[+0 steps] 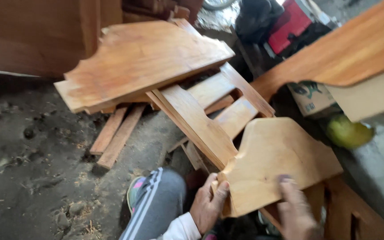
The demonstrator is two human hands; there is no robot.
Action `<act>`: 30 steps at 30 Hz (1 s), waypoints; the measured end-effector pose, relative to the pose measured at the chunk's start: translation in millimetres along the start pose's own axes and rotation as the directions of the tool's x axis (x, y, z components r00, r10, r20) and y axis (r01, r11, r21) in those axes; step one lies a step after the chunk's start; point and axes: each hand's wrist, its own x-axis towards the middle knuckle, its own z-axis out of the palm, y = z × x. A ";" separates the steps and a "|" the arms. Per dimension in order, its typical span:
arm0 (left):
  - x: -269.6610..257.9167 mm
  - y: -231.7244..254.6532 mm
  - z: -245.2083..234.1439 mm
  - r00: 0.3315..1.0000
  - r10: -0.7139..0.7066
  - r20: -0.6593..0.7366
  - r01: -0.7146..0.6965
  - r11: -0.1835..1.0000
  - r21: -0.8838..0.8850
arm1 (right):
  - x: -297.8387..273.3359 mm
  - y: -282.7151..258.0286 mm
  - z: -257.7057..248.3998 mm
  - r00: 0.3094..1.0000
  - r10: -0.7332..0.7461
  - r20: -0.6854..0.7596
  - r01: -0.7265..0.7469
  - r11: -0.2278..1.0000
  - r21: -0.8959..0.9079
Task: Sanding a wooden furniture component by hand using sandpaper
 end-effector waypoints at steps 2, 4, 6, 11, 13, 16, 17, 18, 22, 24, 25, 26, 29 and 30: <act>1.6 -1.8 1.3 0.999 0.046 -0.014 -0.046 0.999 -0.027 | -45.3 74.6 57.0 0.821 -0.292 0.491 0.438 0.873 -0.215; -0.7 -2.4 2.1 0.999 0.047 -0.013 -0.047 0.999 0.015 | -16.4 -53.3 15.6 0.863 -0.416 0.286 0.468 0.872 -0.143; -0.8 -1.7 1.5 0.998 0.063 -0.021 -0.061 0.996 0.059 | -11.9 -92.6 -22.4 0.855 -0.516 0.049 0.518 0.851 -0.087; -0.6 4.6 -1.6 0.998 0.062 0.006 -0.062 0.997 0.037 | 2.8 -22.3 -61.5 0.952 0.054 0.302 -0.130 0.963 0.238; -0.2 1.7 -2.1 0.998 0.066 0.007 -0.066 0.997 0.048 | 6.0 24.4 -69.3 0.902 0.304 0.307 -0.331 0.943 0.042; -1.1 1.2 -1.4 0.998 0.064 0.010 -0.064 0.996 0.066 | 8.8 35.4 -64.3 0.853 0.469 0.228 -0.437 0.882 -0.175; -0.9 2.0 -1.4 0.998 0.057 0.006 -0.057 0.996 0.074 | 9.4 29.5 -58.3 0.895 0.397 0.204 -0.359 0.912 -0.199; -0.2 3.2 -0.4 0.998 0.057 0.010 -0.058 0.996 0.074 | 35.9 -7.4 -37.8 0.895 0.399 0.201 -0.361 0.911 -0.200; -1.2 1.6 1.9 0.997 0.072 -0.001 -0.072 0.995 0.066 | 48.0 -132.0 -33.5 0.807 0.493 0.326 -0.577 0.776 0.255; -1.2 0.4 2.0 0.995 0.101 -0.006 -0.100 0.993 0.068 | 33.8 -140.9 -45.8 0.916 -0.331 0.226 0.300 0.940 0.160; -1.0 0.5 1.7 0.996 0.089 -0.004 -0.089 0.994 0.061 | 39.5 -133.4 -47.8 0.910 -0.341 0.235 0.301 0.935 0.188; -1.3 1.1 0.8 0.997 0.078 -0.002 -0.078 0.995 0.055 | 45.0 -126.8 -49.7 0.904 -0.351 0.242 0.303 0.928 0.216; -1.5 7.0 -1.1 1.000 0.018 0.004 -0.019 0.998 0.066 | 50.4 -81.6 -57.2 0.926 -0.063 0.372 -0.020 0.977 0.214; -1.9 9.0 -1.6 1.000 0.018 0.002 -0.018 0.998 0.065 | 48.9 -53.5 -54.2 0.926 -0.064 0.373 -0.019 0.977 0.215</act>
